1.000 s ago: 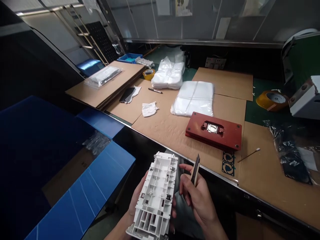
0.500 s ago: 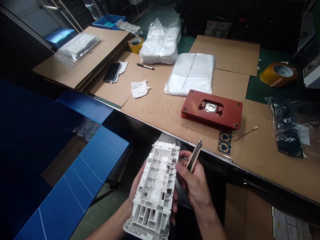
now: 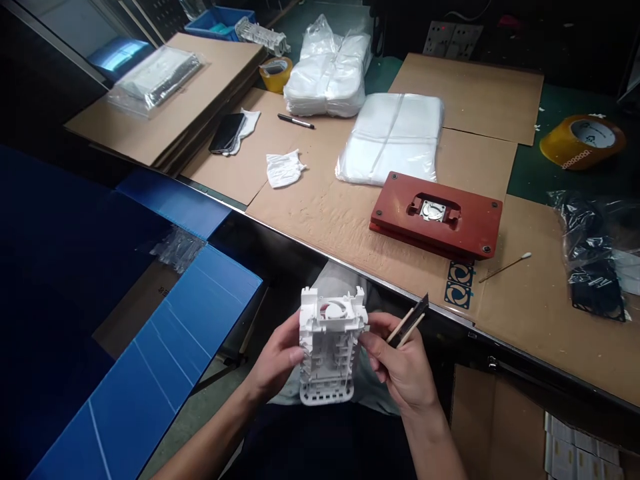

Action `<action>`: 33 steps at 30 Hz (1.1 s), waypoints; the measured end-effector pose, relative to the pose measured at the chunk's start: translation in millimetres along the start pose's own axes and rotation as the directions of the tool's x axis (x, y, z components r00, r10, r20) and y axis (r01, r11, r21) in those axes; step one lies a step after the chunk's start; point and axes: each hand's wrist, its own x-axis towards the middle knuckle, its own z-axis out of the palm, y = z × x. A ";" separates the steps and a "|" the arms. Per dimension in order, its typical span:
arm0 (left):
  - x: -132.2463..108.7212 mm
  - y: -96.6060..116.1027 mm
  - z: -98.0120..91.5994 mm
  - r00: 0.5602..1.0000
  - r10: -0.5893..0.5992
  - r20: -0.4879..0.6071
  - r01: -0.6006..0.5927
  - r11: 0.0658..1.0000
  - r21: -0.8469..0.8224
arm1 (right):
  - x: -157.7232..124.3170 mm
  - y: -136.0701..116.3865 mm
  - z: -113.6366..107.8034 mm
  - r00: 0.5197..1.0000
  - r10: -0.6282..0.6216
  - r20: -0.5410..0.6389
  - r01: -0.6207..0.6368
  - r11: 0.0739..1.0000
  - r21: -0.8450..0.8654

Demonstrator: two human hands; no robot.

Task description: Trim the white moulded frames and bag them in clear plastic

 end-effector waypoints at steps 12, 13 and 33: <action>-2.7 6.2 2.7 0.941 0.338 -0.006 -0.282 0.796 0.535 | -4.3 10.5 4.3 0.999 0.028 -0.028 -0.028 1.000 0.010; -3.2 6.2 2.4 0.946 0.325 -0.005 -0.274 0.804 0.528 | -4.5 10.2 4.1 0.999 0.028 -0.026 -0.028 1.000 0.010; -3.9 6.6 -2.9 0.923 0.382 0.050 -0.367 0.829 0.421 | -10.7 8.6 4.8 0.997 -0.036 0.073 0.033 0.999 0.041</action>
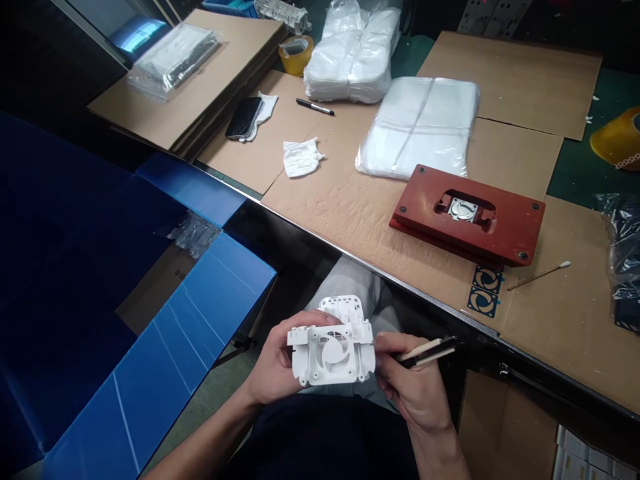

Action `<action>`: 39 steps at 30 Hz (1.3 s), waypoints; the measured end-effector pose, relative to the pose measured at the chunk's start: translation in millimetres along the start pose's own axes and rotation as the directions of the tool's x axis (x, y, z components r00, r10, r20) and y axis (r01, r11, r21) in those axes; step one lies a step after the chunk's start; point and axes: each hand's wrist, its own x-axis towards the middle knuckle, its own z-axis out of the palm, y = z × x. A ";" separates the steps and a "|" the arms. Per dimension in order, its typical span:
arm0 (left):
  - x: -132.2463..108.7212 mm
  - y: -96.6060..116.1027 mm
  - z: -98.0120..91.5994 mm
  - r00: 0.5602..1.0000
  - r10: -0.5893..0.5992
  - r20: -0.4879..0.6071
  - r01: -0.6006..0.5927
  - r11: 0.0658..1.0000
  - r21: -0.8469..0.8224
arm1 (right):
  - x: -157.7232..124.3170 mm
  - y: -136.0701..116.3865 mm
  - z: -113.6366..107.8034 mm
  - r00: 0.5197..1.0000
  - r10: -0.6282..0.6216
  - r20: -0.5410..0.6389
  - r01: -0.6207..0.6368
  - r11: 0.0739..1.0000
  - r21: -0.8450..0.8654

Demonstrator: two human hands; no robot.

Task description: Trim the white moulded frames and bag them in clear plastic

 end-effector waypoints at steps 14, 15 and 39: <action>5.0 3.8 1.4 0.998 0.061 0.007 -0.060 0.995 -0.081 | -4.2 0.7 -7.0 0.989 0.010 0.150 -0.007 1.000 -0.024; 5.3 3.6 1.4 0.998 0.067 0.008 -0.066 0.995 -0.081 | -4.1 1.2 -7.3 0.989 0.013 0.148 -0.009 1.000 -0.025; -22.0 21.3 55.0 0.989 0.089 -0.115 -0.039 0.925 0.378 | 10.6 -4.6 24.4 0.983 0.175 0.062 -0.171 0.983 -0.062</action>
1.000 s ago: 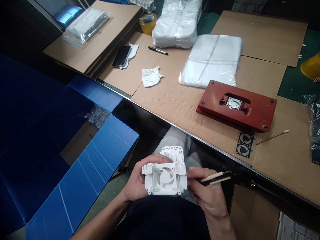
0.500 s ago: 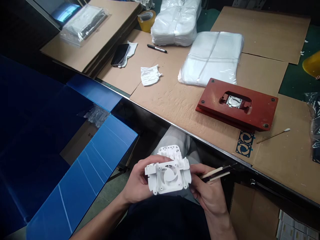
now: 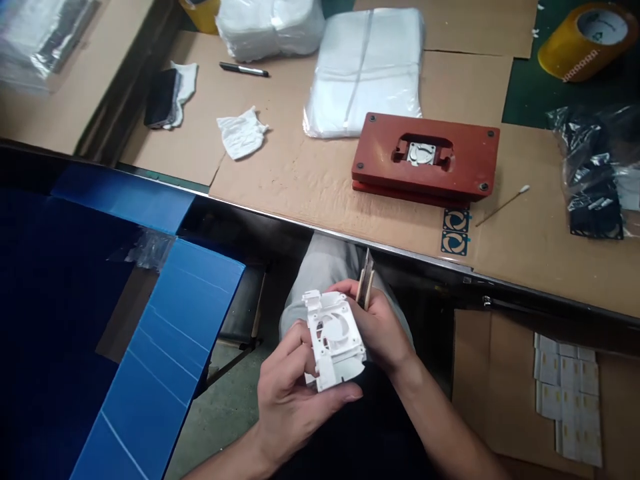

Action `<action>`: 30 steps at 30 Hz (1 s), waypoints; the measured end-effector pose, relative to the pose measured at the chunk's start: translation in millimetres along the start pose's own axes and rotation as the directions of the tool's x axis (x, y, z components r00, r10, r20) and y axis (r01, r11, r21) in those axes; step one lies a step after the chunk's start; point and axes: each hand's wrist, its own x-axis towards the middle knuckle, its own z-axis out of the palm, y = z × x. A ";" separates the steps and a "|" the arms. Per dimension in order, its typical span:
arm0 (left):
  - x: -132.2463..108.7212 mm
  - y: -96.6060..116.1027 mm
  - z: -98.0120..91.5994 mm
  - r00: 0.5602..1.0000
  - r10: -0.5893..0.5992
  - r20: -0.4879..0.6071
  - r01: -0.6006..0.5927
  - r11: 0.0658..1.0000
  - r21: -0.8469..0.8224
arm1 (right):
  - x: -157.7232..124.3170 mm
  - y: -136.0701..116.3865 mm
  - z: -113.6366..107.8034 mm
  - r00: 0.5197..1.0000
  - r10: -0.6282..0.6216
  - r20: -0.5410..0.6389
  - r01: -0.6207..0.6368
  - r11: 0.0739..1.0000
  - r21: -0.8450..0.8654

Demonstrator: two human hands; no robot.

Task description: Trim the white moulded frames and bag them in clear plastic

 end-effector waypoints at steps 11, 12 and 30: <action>-9.0 -2.5 -2.2 1.000 0.006 -0.020 -0.007 0.998 -0.056 | -3.0 -3.0 3.2 0.998 -0.045 0.032 0.046 0.998 -0.039; -8.9 -2.2 -2.4 1.000 0.007 -0.020 -0.008 0.998 -0.058 | -3.4 -4.0 3.7 0.998 -0.046 0.036 0.047 0.998 -0.043; -7.5 -1.3 -3.4 0.999 0.030 -0.011 -0.031 0.999 -0.028 | -3.6 -6.8 4.5 0.997 -0.062 0.044 0.064 0.997 -0.051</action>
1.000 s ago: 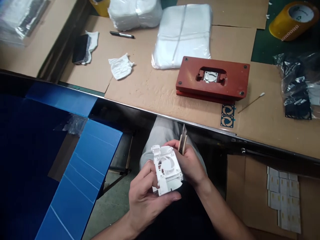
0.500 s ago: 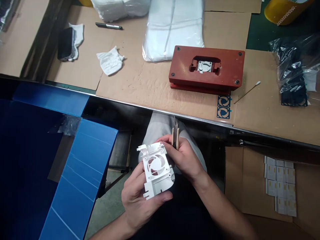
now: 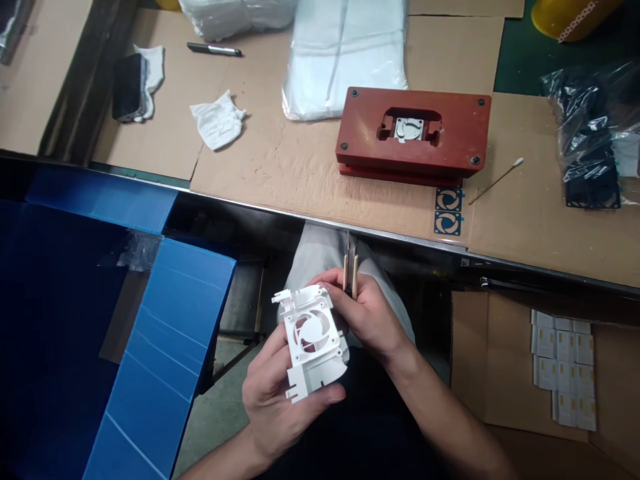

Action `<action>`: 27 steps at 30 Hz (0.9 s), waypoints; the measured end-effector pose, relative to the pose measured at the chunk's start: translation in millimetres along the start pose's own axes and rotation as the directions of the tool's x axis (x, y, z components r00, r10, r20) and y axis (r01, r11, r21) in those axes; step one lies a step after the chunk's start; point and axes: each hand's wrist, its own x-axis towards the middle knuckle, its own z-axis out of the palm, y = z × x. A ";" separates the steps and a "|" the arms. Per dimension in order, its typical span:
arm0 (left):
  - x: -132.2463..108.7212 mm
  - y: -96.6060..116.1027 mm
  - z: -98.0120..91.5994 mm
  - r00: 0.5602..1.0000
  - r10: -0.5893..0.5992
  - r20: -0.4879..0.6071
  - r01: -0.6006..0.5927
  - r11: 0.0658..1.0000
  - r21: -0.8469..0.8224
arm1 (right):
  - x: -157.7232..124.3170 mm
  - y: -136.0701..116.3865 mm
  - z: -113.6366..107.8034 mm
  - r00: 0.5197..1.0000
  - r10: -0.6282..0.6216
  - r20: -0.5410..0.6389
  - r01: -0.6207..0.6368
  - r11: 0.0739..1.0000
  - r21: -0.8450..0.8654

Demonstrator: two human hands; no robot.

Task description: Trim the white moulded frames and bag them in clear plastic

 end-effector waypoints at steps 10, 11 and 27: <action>1.4 -0.8 -0.6 0.999 0.030 0.027 -0.031 0.999 0.041 | 0.0 -1.8 -0.1 1.000 0.002 0.010 -0.002 1.000 0.008; 1.5 -0.9 -0.6 0.999 0.032 0.029 -0.033 0.998 0.046 | -0.3 -1.9 -0.3 1.000 0.003 0.008 -0.004 1.000 0.009; 0.4 -2.0 -1.0 1.000 0.019 0.009 -0.019 0.999 0.039 | -0.2 4.8 0.2 0.999 0.034 -0.016 -0.034 0.999 0.003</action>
